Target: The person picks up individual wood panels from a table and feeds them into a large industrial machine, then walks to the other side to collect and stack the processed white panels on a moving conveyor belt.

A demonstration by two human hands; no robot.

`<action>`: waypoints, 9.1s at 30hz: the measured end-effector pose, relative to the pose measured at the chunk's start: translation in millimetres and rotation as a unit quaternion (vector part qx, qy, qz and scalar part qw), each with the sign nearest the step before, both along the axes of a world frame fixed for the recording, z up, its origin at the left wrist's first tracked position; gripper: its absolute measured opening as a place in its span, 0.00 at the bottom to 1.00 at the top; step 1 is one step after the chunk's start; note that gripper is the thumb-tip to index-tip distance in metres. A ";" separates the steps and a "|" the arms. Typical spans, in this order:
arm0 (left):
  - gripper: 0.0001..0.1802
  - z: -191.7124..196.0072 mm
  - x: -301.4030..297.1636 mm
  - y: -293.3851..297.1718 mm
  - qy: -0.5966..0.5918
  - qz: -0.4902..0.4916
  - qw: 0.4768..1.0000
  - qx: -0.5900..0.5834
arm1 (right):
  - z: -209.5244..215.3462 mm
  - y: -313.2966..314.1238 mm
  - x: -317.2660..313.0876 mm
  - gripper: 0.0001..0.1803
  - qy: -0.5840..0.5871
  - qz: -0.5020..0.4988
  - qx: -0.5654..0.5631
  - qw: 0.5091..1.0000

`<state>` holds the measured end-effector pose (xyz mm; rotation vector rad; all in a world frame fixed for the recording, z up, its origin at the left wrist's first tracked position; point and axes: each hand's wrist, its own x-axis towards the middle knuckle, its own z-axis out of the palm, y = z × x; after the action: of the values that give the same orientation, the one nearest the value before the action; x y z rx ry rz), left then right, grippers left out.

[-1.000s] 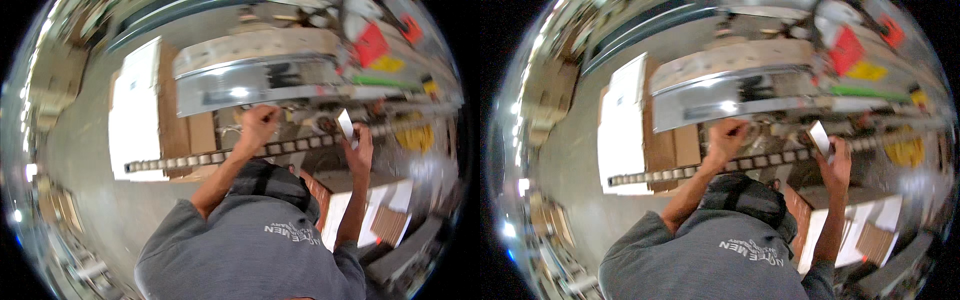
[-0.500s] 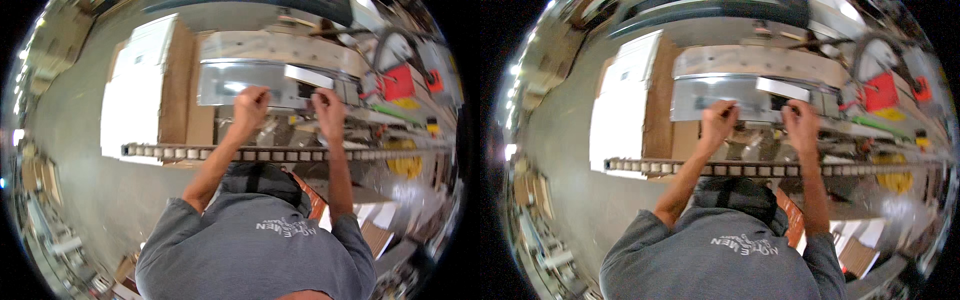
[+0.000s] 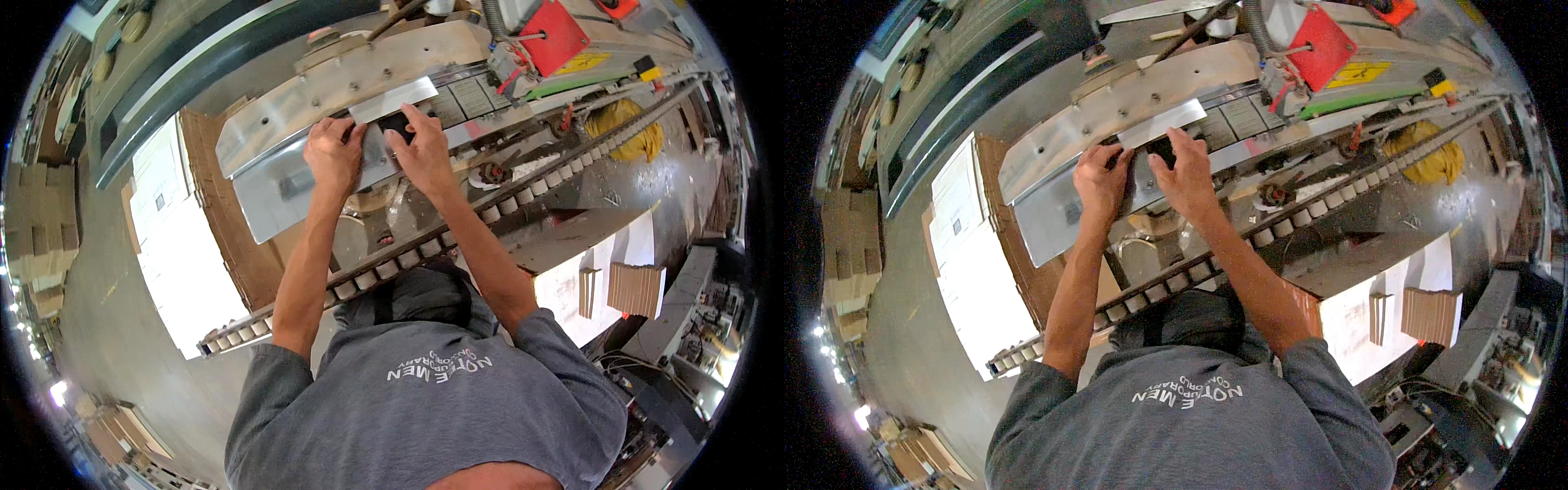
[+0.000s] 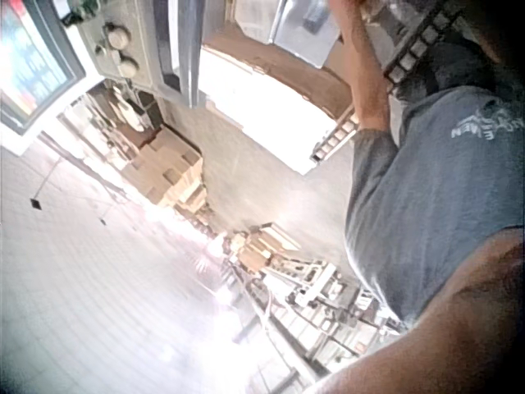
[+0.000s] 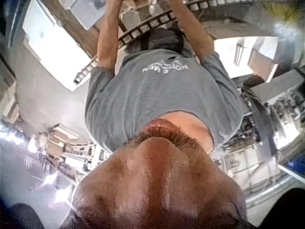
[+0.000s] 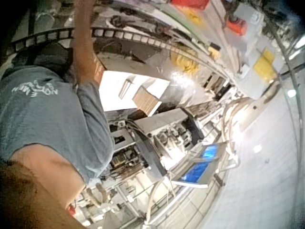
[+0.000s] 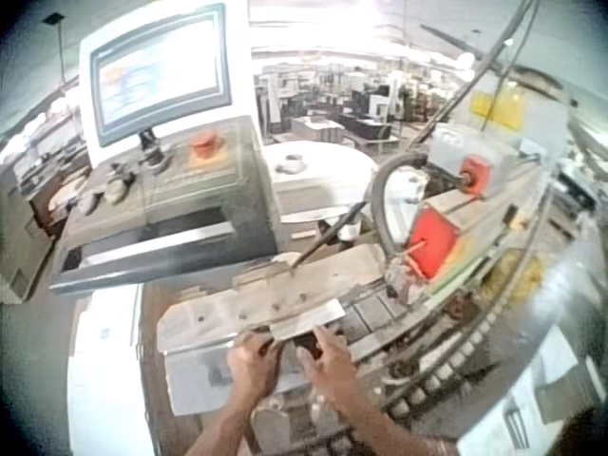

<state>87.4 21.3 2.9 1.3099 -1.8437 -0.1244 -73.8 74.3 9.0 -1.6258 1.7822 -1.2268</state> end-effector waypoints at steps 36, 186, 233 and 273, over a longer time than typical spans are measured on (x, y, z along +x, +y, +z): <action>0.15 -10.8 -166.0 -40.2 0.051 -0.199 0.974 0.094 | -23.7 291.0 -235.1 0.23 0.141 -0.319 0.114 0.930; 0.13 10.3 4.5 10.5 0.015 -0.006 0.999 0.050 | -10.1 2.4 9.9 0.30 -0.157 -0.016 -0.031 0.987; 0.09 1.9 -94.1 25.6 0.079 -0.142 0.982 0.093 | -103.6 451.8 -341.4 0.37 0.310 -0.396 0.309 0.807; 0.14 8.7 45.7 14.6 0.039 -0.065 0.997 0.035 | -31.9 14.9 47.1 0.29 -0.239 -0.033 -0.050 0.969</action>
<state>133.1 35.9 11.6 1.2147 -1.8702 -0.3071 -26.6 89.2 -22.9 -1.1892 1.4965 -1.5998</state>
